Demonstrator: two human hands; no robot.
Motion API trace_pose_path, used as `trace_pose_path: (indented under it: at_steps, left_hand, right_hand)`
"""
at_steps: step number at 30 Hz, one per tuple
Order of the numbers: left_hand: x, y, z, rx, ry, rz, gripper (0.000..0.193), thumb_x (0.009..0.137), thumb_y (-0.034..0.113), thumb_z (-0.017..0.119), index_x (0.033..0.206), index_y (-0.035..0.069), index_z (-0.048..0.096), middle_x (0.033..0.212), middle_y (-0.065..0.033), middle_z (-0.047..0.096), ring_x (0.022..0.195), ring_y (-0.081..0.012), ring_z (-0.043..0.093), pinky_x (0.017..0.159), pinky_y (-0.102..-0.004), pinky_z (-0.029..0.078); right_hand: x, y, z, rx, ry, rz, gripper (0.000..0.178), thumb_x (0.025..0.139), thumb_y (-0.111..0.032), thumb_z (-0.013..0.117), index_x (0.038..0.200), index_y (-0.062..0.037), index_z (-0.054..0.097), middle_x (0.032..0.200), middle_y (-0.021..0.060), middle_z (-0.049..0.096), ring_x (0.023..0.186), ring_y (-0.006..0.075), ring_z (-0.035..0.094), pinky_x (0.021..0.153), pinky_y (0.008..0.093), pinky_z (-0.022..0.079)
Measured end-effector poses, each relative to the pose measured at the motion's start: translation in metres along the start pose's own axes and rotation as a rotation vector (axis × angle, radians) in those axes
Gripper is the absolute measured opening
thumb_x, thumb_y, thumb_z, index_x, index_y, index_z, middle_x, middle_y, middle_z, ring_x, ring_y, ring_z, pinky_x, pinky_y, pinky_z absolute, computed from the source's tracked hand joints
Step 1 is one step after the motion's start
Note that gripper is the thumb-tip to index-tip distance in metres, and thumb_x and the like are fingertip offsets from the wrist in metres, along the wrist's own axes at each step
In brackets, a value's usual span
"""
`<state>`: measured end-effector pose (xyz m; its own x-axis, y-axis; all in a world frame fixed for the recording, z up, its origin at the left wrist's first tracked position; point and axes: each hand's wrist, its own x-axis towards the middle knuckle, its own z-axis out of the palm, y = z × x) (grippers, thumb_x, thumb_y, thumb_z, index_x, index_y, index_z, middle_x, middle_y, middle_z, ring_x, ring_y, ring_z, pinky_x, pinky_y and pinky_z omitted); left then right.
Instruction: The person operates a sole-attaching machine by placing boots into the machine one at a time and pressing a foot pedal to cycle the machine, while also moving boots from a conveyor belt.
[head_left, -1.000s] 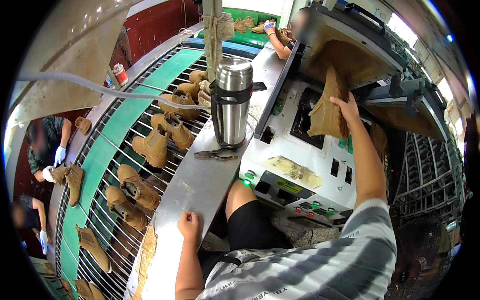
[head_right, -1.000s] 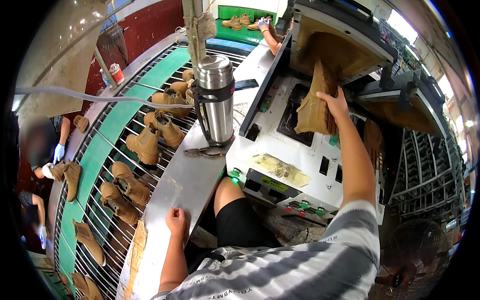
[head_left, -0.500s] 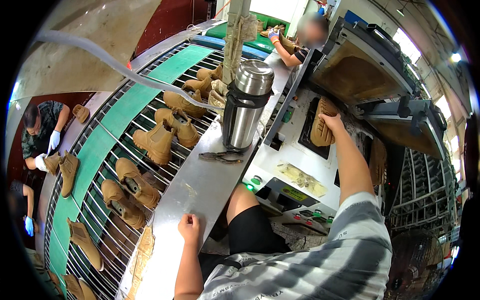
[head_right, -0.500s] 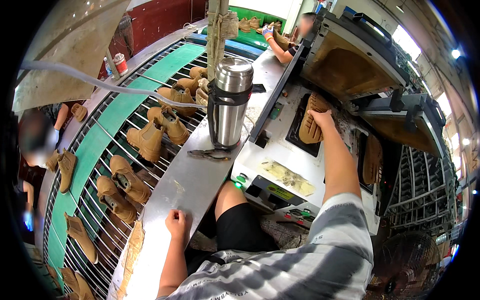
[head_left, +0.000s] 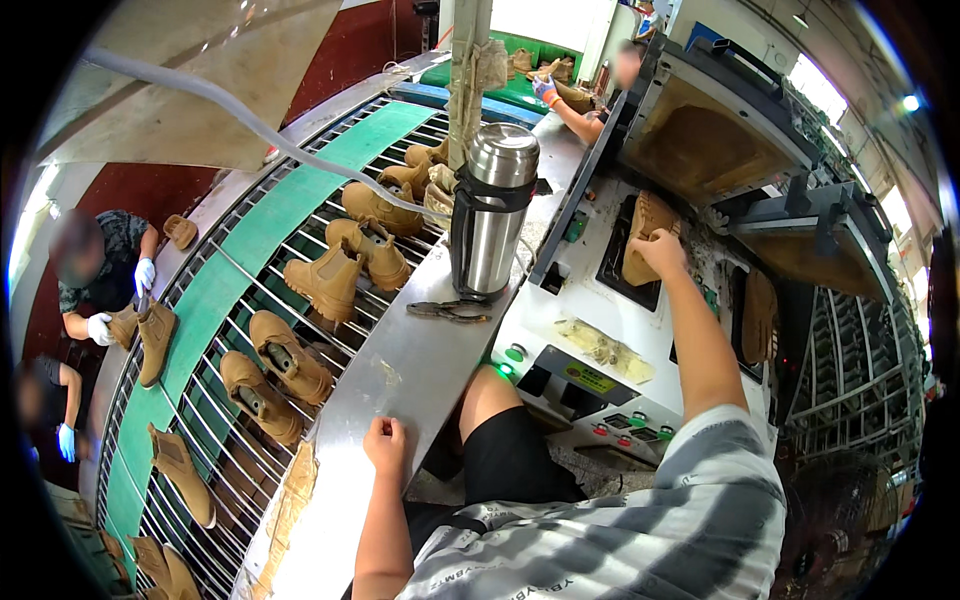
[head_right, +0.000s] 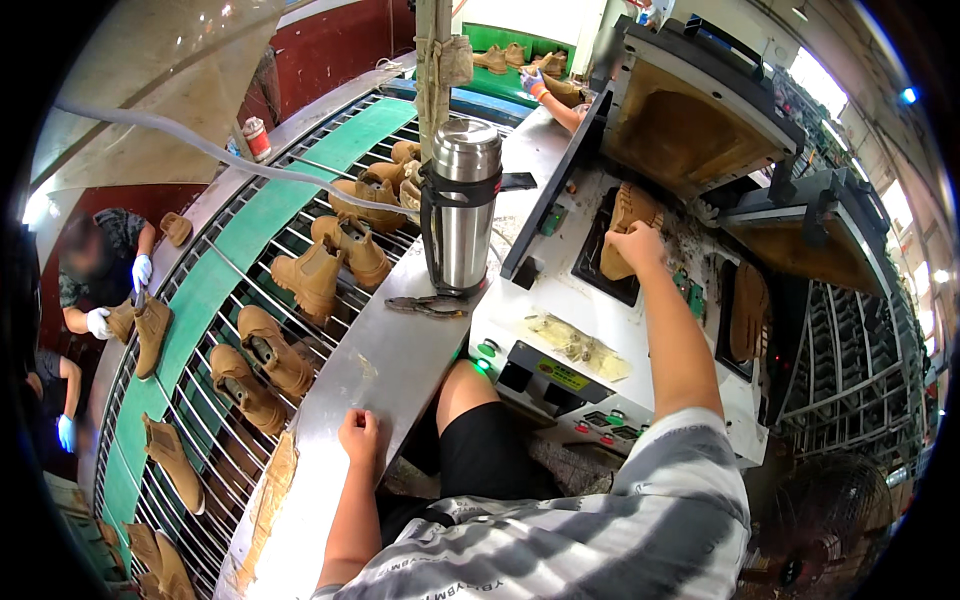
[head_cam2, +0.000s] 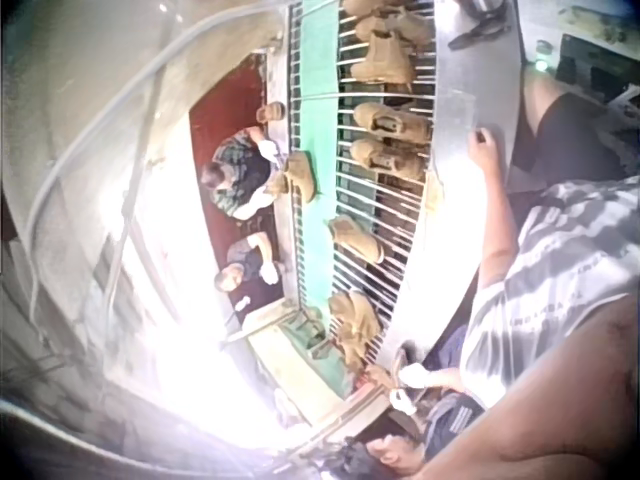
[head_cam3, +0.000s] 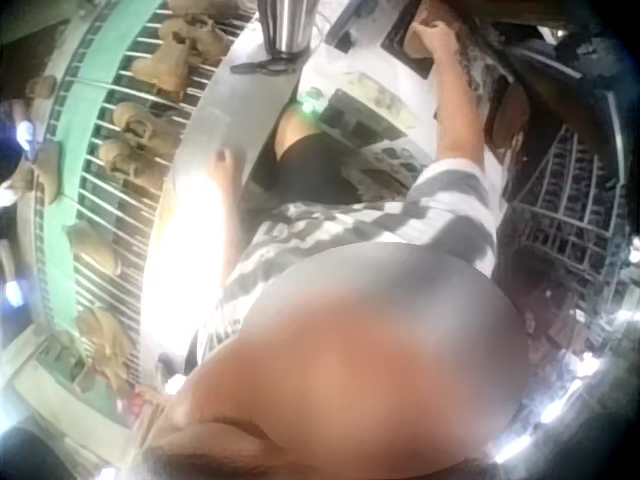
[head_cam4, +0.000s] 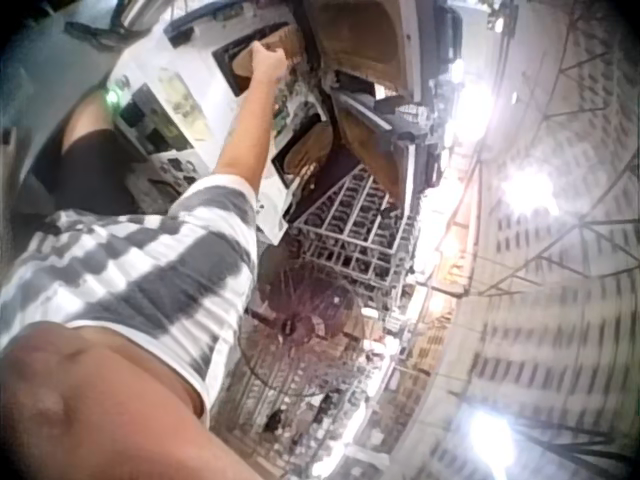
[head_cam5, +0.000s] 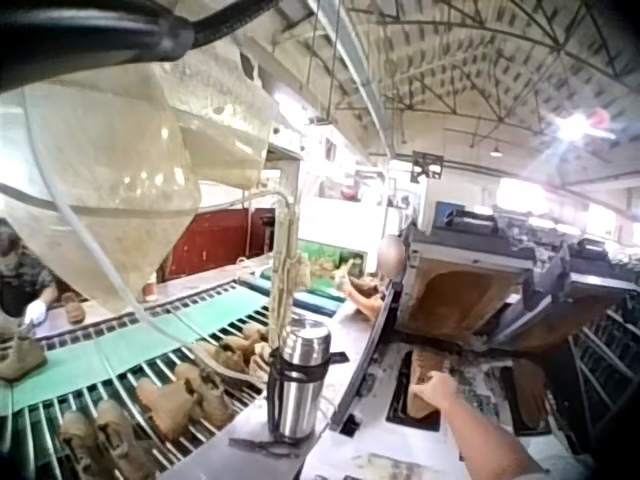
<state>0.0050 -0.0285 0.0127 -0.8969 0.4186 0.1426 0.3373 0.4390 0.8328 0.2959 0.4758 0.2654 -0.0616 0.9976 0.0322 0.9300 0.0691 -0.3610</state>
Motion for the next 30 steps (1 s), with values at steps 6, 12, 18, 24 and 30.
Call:
trace_pose_path:
  at_steps: [6, 12, 18, 24, 30]
  left_hand:
    - [0.000, 0.004, -0.001, 0.039, 0.029, 0.000, 0.016, 0.082, 0.019, 0.065, 0.075, 0.005, 0.063, 0.062, -0.0106, 0.063, 0.055, -0.0252, 0.062, 0.055, -0.0354, 0.049]
    - [0.002, 0.026, 0.004, 0.074, -0.020, -0.130, 0.015, 0.086, 0.019, 0.062, 0.083, 0.005, 0.064, 0.071, -0.0104, 0.066, 0.068, -0.0237, 0.066, 0.064, -0.0343, 0.050]
    - [-0.022, 0.069, 0.066, -0.707, -0.469, -0.394, 0.067, 0.099, 0.046, 0.043, 0.148, 0.001, 0.030, 0.153, -0.0166, 0.031, 0.141, -0.0274, 0.030, 0.111, -0.0398, 0.029]
    - [-0.028, 0.196, 0.133, -1.345, -0.869, -0.645, 0.076, 0.102, 0.048, 0.026, 0.149, -0.008, 0.005, 0.159, -0.0192, 0.008, 0.147, -0.0313, 0.009, 0.119, -0.0441, 0.013]
    - [-0.014, 0.173, 0.119, -1.286, -0.789, -0.816, 0.052, 0.101, 0.031, 0.036, 0.138, -0.005, 0.036, 0.132, -0.0182, 0.049, 0.123, -0.0340, 0.049, 0.106, -0.0425, 0.039]
  right_hand:
    - [0.000, -0.001, 0.008, -0.029, -0.054, 0.054, 0.072, 0.063, -0.052, 0.072, 0.120, -0.0097, 0.058, 0.133, 0.0192, 0.049, 0.119, 0.0351, 0.053, 0.094, 0.0452, 0.046]
    - [-0.007, 0.034, 0.020, -0.020, 0.015, -0.038, 0.086, 0.075, -0.065, 0.063, 0.140, -0.0116, 0.044, 0.143, 0.0196, 0.040, 0.129, 0.0383, 0.044, 0.105, 0.0448, 0.039]
    - [-0.069, 0.143, 0.002, 0.119, 0.403, -0.158, 0.062, 0.078, -0.032, 0.075, 0.132, -0.0123, 0.050, 0.138, 0.0137, 0.046, 0.128, 0.0319, 0.044, 0.105, 0.0458, 0.038]
    - [-0.105, 0.280, -0.049, -0.182, 0.657, 0.051, 0.065, 0.072, -0.032, 0.077, 0.127, -0.0103, 0.051, 0.130, 0.0178, 0.050, 0.119, 0.0387, 0.048, 0.099, 0.0493, 0.041]
    - [-0.086, 0.272, -0.135, -0.087, 0.233, 0.459, 0.096, 0.062, -0.046, 0.083, 0.141, -0.0118, 0.039, 0.139, 0.0218, 0.043, 0.128, 0.0386, 0.042, 0.100, 0.0490, 0.041]
